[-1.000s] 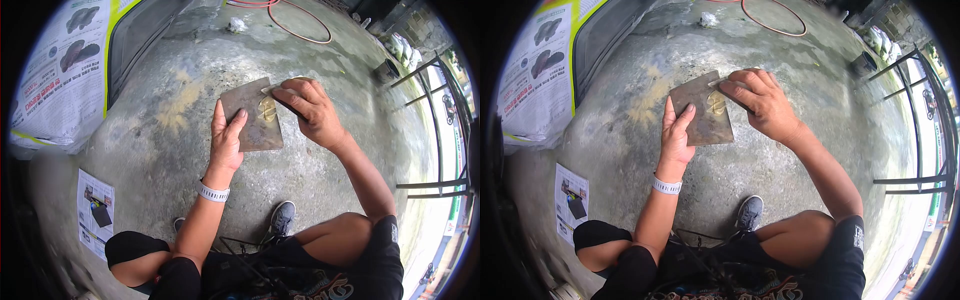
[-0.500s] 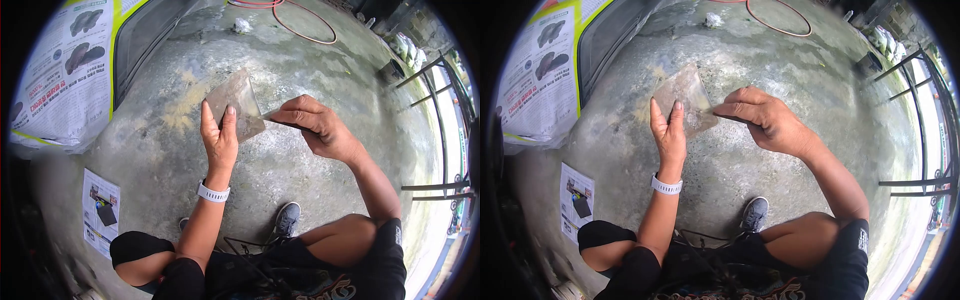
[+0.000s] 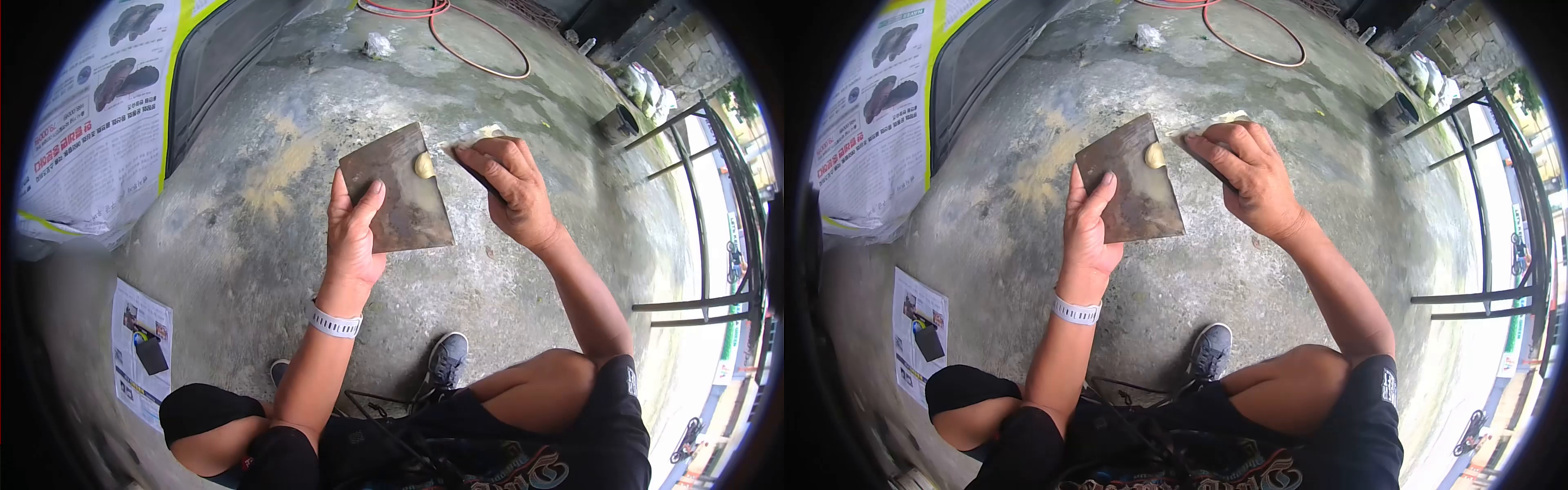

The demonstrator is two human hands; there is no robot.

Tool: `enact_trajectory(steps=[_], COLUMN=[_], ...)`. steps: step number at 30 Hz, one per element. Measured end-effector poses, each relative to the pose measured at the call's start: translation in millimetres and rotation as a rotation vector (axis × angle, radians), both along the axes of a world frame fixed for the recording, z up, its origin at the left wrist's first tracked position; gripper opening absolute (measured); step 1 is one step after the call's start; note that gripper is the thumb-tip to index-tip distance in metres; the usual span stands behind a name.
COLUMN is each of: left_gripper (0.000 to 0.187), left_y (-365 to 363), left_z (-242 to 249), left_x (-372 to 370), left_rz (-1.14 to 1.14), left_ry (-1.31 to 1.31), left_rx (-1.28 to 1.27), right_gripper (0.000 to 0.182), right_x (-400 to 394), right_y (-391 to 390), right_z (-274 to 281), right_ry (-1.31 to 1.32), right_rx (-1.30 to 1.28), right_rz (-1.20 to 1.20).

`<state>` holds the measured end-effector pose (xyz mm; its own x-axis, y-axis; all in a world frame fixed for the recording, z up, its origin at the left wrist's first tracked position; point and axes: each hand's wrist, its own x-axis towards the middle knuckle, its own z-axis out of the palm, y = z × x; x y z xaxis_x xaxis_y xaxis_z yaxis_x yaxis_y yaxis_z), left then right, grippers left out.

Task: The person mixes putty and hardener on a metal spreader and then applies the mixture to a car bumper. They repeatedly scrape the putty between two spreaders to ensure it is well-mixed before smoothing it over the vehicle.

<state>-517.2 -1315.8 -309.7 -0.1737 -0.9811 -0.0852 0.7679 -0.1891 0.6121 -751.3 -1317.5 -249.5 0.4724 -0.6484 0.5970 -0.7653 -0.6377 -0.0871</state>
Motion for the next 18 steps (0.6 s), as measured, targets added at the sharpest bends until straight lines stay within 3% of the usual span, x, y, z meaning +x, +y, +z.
enact_trajectory(steps=[6,9,11,15,18], left_gripper=[0.045,0.043,0.043,0.041,0.044], left_y=[-2.0,-1.7,-1.7,-0.4,-2.2], left_z=[-12.3,-12.3,-12.8,-10.6,-17.5], left_x=[-10.5,-7.7,-10.3,-11.7,-14.5], left_rz=[0.154,0.141,0.144,0.107,0.123], left_ry=[-0.141,-0.173,-0.174,-0.173,-0.199], left_rx=[-0.126,-0.128,-0.135,-0.191,-0.205], right_gripper=[0.052,0.048,0.054,0.053,0.054], right_x=[21.9,25.6,28.1,29.9,27.7], right_y=[17.2,20.5,20.5,12.9,17.4], right_z=[15.3,15.6,14.6,26.2,20.7], right_ry=[0.181,0.187,0.203,0.197,0.243], right_rx=[0.117,0.098,0.218,0.079,0.150], right_rz=[0.011,0.031,0.093,0.026,0.044])
